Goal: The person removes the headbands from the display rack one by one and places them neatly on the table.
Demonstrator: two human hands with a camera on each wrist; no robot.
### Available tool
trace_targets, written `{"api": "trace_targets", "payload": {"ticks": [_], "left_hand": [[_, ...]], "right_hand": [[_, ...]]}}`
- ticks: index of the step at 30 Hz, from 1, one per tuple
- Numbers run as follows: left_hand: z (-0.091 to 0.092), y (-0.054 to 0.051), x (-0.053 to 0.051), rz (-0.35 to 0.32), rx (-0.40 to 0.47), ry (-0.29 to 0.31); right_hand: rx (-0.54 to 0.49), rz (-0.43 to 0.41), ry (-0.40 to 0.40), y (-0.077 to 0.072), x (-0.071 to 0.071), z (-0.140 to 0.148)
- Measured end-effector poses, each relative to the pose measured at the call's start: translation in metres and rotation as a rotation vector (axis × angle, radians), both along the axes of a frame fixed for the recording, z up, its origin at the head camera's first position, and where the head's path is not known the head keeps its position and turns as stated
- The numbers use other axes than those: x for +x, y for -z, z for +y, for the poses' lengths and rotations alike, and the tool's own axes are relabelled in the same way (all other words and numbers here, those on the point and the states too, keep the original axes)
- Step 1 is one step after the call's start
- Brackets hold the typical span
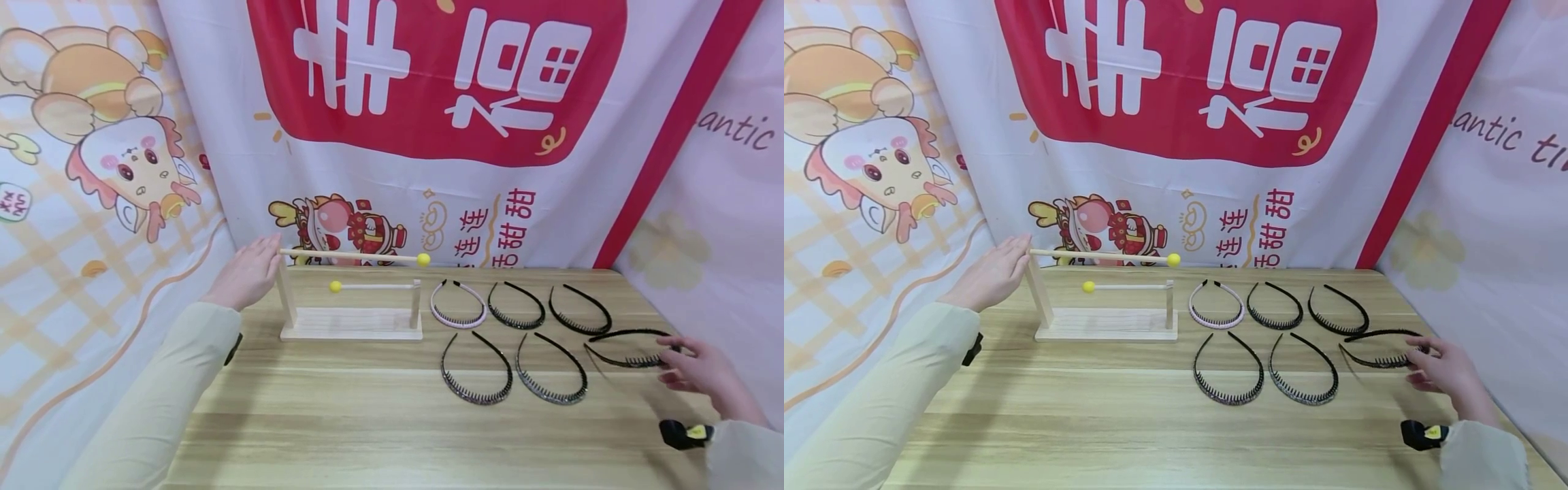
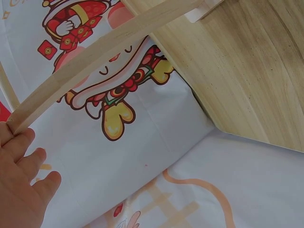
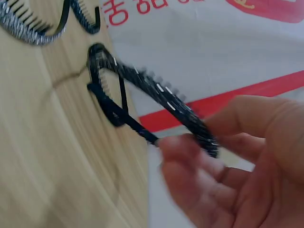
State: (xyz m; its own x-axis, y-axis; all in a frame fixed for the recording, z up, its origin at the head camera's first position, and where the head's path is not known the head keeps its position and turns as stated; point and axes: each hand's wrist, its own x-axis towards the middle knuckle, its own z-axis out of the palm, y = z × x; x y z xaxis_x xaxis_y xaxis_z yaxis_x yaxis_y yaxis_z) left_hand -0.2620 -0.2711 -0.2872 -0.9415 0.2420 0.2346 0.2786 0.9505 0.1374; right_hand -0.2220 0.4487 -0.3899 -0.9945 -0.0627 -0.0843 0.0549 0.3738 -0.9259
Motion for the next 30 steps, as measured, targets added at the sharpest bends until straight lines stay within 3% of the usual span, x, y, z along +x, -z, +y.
{"api": "trace_targets", "payload": {"ticks": [2,5,9,12,19,30], "left_hand": [[0.000,0.001,0.000,-0.002,0.002,0.000],[0.000,0.001,-0.001,-0.002,0.006,0.000],[-0.001,0.002,-0.002,0.001,0.006,-0.001],[-0.001,0.002,-0.002,0.011,0.000,0.000],[0.000,0.000,0.001,0.006,-0.004,-0.001],[0.003,-0.002,0.004,0.003,0.007,0.001]], "right_hand": [[0.096,-0.107,-0.037,-0.002,0.003,0.001],[0.143,-0.218,-0.160,-0.002,0.008,0.002],[0.032,-0.273,-0.337,0.011,0.009,0.006],[-0.080,-0.314,-0.387,0.022,0.008,0.009],[-0.265,-0.431,-0.394,0.036,0.006,0.005],[-0.187,-0.415,-0.364,0.039,0.009,-0.002]]}}
